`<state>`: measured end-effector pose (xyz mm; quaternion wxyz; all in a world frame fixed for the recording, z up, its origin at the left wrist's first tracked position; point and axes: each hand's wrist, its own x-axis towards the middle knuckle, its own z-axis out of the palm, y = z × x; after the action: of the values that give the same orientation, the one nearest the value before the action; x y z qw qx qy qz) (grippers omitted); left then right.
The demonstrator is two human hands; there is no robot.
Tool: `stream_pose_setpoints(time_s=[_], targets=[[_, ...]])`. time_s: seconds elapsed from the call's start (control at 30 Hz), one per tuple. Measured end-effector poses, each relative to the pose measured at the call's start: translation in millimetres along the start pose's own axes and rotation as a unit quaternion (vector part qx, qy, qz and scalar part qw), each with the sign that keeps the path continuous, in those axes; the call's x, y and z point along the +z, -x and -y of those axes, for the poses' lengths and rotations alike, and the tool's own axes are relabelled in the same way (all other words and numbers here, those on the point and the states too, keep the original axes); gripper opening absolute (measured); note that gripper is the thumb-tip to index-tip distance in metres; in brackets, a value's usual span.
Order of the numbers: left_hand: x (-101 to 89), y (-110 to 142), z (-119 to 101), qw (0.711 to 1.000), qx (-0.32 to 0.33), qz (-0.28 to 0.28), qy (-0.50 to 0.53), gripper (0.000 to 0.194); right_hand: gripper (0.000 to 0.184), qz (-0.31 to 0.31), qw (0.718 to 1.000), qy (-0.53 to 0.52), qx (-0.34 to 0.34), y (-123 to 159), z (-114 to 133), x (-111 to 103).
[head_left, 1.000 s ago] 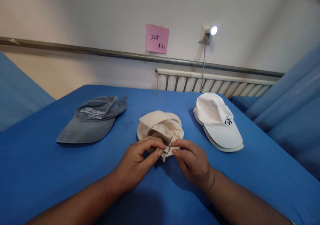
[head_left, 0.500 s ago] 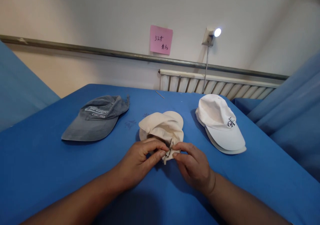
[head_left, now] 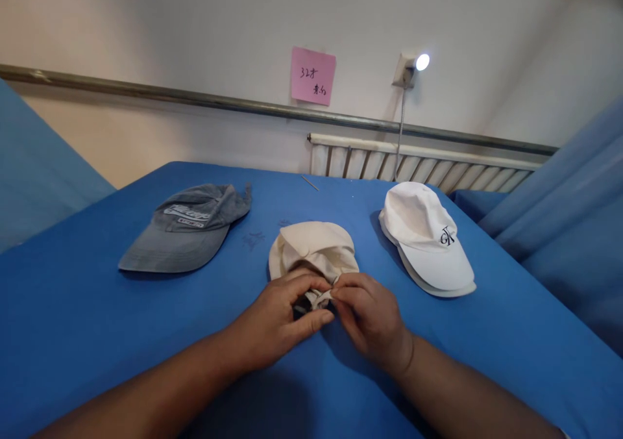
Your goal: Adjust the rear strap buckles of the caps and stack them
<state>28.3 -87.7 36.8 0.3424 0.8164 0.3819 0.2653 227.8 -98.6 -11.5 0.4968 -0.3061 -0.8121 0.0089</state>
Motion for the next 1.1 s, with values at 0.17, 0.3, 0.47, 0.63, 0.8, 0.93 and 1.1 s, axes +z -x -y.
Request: stream_pose_setpoints(time_s=[0.17, 0.3, 0.47, 0.63, 0.8, 0.93, 1.1], targets=[[1.6, 1, 2, 0.999, 0.009, 0.012, -0.033, 0.028, 0.013, 0.036, 0.999, -0.013, 0.032, 3, -5, 0], [2.8, 1, 3, 0.999, -0.027, 0.016, -0.009, 0.022, 0.01, 0.073, 0.996, 0.009, 0.042, 1, -5, -1], [2.2, -2, 3, 0.997, -0.046, 0.046, 0.032, 0.016, 0.008, 0.096, 0.989, -0.034, 0.104, -3, 0, -2], [3.6, -4, 6, 0.995, -0.053, 0.041, 0.069, 0.017, 0.008, 0.061, 0.966, -0.137, 0.212, -5, 4, 1], [8.7, -5, 7, 0.992, -0.072, 0.032, 0.101, 0.022, 0.008, 0.035, 0.951, -0.155, 0.264, -3, 1, 5], [9.2, -5, 4, 0.987, -0.092, 0.02, 0.127, 0.024, 0.008, 0.025, 0.958, -0.143, 0.248, -1, -4, 6], [-0.8, -4, 2, 0.982, -0.1, 0.034, 0.157, 0.02, 0.006, 0.008, 0.969, -0.153, 0.196, 0, -6, 5]])
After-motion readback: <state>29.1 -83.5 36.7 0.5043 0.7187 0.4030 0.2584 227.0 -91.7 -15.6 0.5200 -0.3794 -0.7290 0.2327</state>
